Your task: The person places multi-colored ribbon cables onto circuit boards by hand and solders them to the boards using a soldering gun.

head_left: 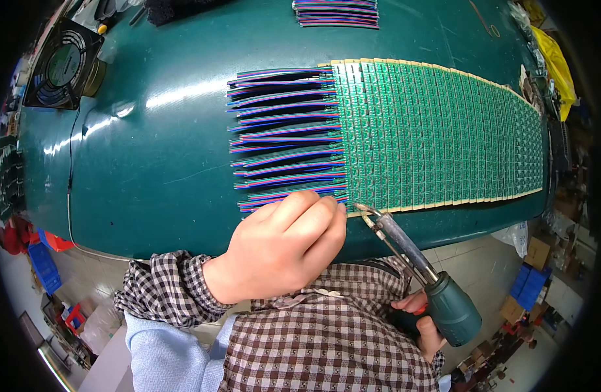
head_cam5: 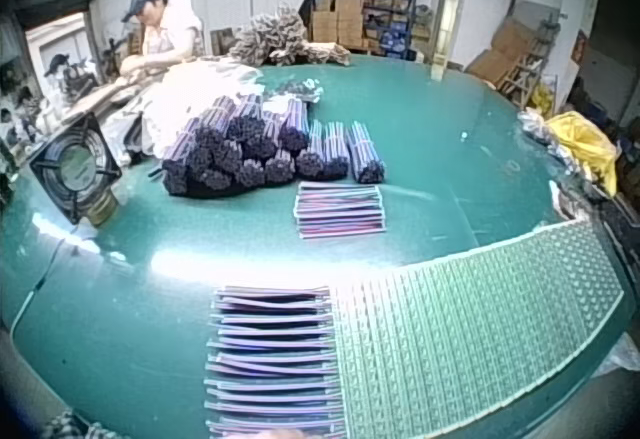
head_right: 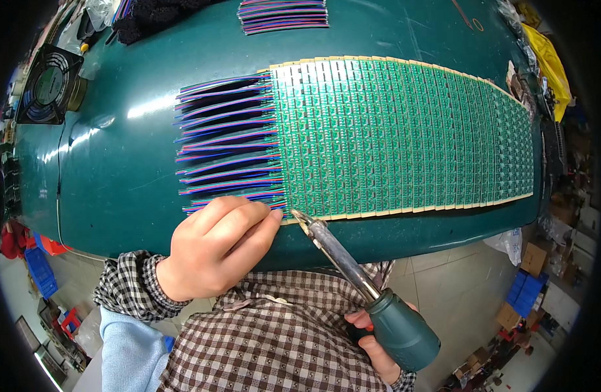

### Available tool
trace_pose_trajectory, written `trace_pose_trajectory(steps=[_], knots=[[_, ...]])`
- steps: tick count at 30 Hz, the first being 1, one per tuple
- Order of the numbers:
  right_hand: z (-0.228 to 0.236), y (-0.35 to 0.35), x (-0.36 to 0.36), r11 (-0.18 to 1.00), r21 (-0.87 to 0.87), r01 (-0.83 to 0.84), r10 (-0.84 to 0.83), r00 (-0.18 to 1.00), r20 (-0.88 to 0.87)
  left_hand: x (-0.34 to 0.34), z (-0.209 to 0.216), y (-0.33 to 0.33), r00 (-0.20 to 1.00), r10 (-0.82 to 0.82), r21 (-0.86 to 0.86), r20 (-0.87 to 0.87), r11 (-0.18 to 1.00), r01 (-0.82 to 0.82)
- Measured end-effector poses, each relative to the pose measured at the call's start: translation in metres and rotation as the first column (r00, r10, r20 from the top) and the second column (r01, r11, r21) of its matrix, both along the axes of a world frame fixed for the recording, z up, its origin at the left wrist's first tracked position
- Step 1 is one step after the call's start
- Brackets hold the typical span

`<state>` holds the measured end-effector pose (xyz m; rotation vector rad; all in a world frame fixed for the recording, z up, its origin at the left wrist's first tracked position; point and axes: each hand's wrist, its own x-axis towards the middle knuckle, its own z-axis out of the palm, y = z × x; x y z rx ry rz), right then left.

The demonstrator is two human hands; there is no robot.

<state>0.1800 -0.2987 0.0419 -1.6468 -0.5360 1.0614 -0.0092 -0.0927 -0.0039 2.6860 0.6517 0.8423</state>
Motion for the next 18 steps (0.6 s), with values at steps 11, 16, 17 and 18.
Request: trace_pose_trajectory(steps=[11,16,17,18], knots=[[-0.001,0.004,0.0,1.0,0.011,-0.028,0.028,0.999,-0.015,0.001,0.001,0.001,1.0,-0.012,0.003,-0.01,1.0,0.012],[-0.006,-0.007,0.011,0.993,0.029,-0.115,0.118,0.986,-0.114,0.001,0.0,0.001,1.0,-0.016,0.007,-0.004,1.0,0.016],[-0.006,-0.006,0.011,0.993,0.023,-0.117,0.119,0.987,-0.112,0.001,0.0,0.001,1.0,-0.019,0.005,-0.006,1.0,0.019],[-0.006,-0.006,0.011,0.993,0.022,-0.116,0.118,0.987,-0.112,0.001,0.001,0.001,1.0,-0.022,0.002,-0.007,1.0,0.022]])
